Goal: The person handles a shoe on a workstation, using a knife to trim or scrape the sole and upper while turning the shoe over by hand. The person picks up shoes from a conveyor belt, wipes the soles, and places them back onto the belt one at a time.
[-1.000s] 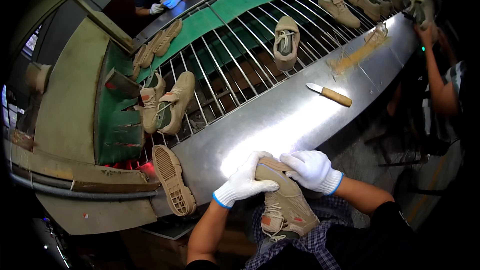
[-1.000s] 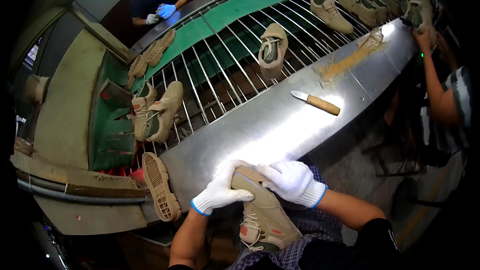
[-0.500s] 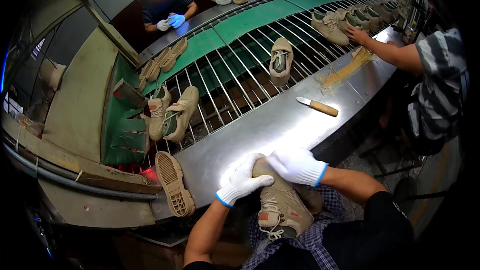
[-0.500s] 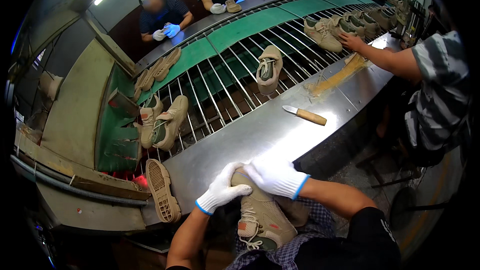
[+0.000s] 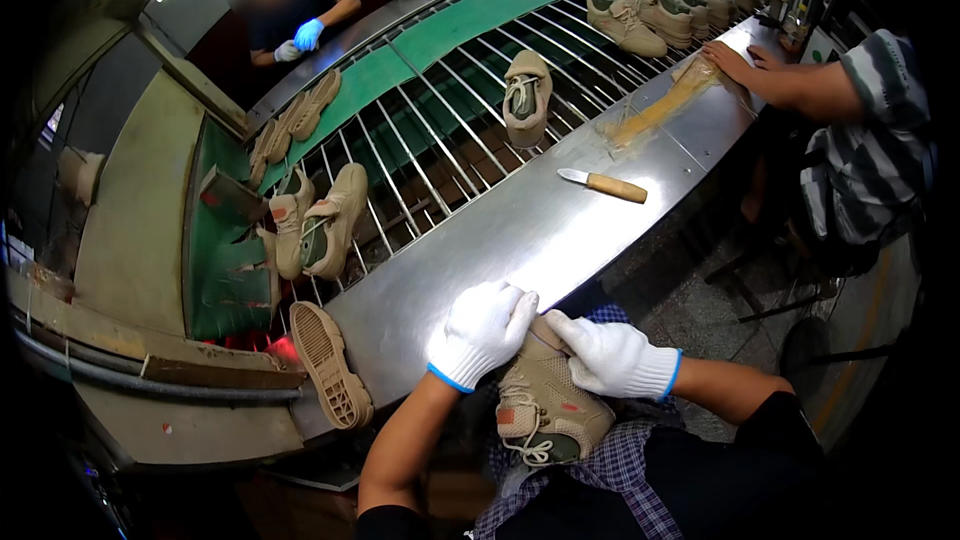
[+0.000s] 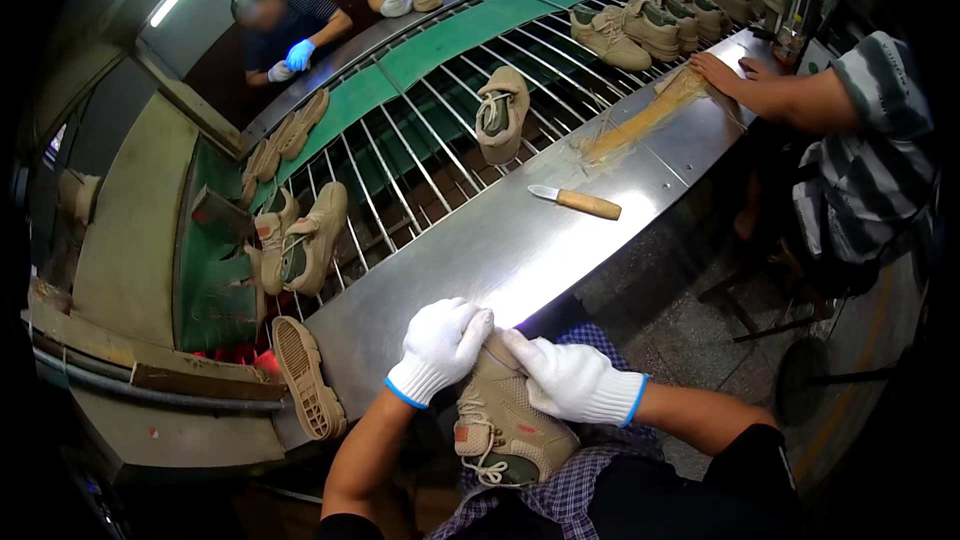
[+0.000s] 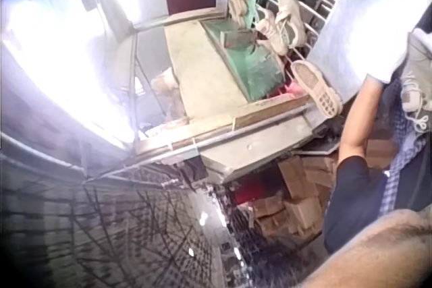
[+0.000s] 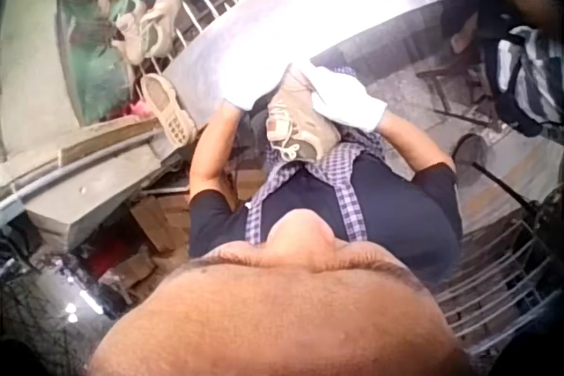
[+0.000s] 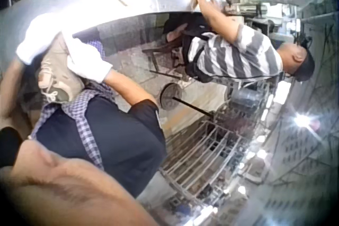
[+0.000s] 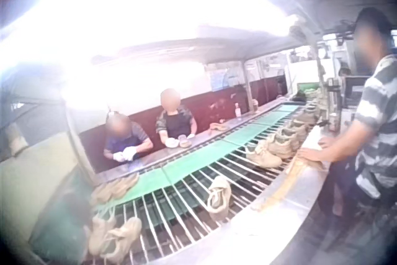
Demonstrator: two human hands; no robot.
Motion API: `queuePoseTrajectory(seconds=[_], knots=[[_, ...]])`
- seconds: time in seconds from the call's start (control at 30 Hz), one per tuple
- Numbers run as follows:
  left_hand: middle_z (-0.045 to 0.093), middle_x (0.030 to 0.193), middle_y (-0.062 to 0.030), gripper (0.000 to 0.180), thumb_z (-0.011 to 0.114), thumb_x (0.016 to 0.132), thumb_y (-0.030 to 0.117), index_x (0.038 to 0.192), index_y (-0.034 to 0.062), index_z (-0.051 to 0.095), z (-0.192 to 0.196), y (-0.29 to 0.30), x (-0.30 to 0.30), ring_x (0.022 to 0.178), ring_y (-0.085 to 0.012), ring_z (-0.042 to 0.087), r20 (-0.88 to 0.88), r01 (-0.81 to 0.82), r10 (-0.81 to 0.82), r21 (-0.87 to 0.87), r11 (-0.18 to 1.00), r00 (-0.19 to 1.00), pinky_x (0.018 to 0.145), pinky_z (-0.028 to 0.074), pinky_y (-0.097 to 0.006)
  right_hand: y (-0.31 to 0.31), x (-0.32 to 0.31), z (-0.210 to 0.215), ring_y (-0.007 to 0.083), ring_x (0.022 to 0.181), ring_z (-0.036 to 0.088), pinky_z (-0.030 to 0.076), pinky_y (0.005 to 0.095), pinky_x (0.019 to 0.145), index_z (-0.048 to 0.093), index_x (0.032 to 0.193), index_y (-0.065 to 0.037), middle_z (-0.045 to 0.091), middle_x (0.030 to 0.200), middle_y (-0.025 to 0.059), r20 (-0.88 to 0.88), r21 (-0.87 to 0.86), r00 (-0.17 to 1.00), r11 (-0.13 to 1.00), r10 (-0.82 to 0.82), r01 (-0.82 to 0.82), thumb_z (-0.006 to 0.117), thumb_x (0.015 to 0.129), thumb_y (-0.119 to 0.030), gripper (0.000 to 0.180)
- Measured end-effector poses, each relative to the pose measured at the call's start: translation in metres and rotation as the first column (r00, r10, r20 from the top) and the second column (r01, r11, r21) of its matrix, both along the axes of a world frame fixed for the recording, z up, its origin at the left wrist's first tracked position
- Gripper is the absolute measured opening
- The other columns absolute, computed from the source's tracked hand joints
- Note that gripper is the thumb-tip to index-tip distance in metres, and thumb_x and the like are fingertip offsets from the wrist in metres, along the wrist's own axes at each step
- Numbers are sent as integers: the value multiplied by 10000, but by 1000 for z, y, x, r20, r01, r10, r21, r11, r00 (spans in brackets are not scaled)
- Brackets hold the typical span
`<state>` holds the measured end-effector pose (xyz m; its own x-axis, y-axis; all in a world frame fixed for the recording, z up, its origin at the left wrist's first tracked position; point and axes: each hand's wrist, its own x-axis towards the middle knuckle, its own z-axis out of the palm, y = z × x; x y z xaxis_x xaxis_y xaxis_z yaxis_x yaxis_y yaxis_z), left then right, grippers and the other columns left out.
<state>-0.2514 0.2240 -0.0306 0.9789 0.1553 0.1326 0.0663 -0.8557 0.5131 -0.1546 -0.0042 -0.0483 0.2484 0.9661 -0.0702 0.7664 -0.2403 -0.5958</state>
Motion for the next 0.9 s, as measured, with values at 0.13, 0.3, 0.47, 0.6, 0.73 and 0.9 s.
queuePoseTrajectory(seconds=[0.13, 0.3, 0.47, 0.6, 0.73, 0.9], knots=[[697, 804, -152, 343, 598, 1047, 295, 827, 68, 732, -2, -4, -6, 801, -384, 683, 88, -86, 87, -18, 996, 992, 738, 539, -485, 25, 29, -35, 321, 633, 680, 598, 420, 584, 518, 1490, 13, 667, 871, 139, 194, 423, 981, 900, 24, -105, 678, 797, -29, 713], [667, 748, -166, 365, 611, 1048, 271, 768, 54, 701, -14, -3, -6, 737, -393, 664, 128, -135, 132, 16, 991, 983, 702, 526, -489, 17, 13, -12, 337, 658, 692, 588, 429, 579, 521, 1504, -24, 658, 853, 131, 49, 326, 984, 928, 172, -179, 702, 813, -61, 715], [662, 739, -170, 362, 626, 1040, 255, 749, 51, 694, -14, -7, -7, 728, -393, 659, 87, -164, 158, 66, 984, 984, 698, 523, -496, 20, 30, -5, 337, 664, 693, 587, 431, 577, 495, 1529, -35, 662, 886, 137, 59, 283, 953, 911, 297, -302, 719, 823, -97, 743], [669, 741, -167, 358, 631, 1035, 244, 737, 53, 687, -12, -10, -9, 729, -389, 661, 136, -176, 166, 61, 982, 977, 692, 521, -496, 17, 29, 5, 343, 673, 695, 587, 438, 581, 478, 1535, -21, 663, 903, 154, 32, 225, 942, 916, 334, -333, 717, 831, -114, 750], [680, 753, -157, 318, 624, 1034, 214, 791, 30, 714, -16, -12, -8, 726, -360, 672, 248, -209, 210, -30, 977, 946, 715, 548, -443, 10, 23, 33, 344, 689, 698, 581, 444, 580, 469, 1545, -23, 651, 900, 169, 116, 36, 927, 931, 356, -362, 696, 872, -156, 722], [718, 937, -69, 246, 627, 1062, 225, 1047, 9, 743, -51, -16, -22, 864, -208, 685, 112, -452, 765, -749, 485, 635, 851, 553, -341, 16, 52, 40, 358, 976, 755, 632, 438, 796, 397, 1597, -36, 683, 1178, 251, -94, 25, 887, 892, 451, -451, 672, 984, -290, 719]])
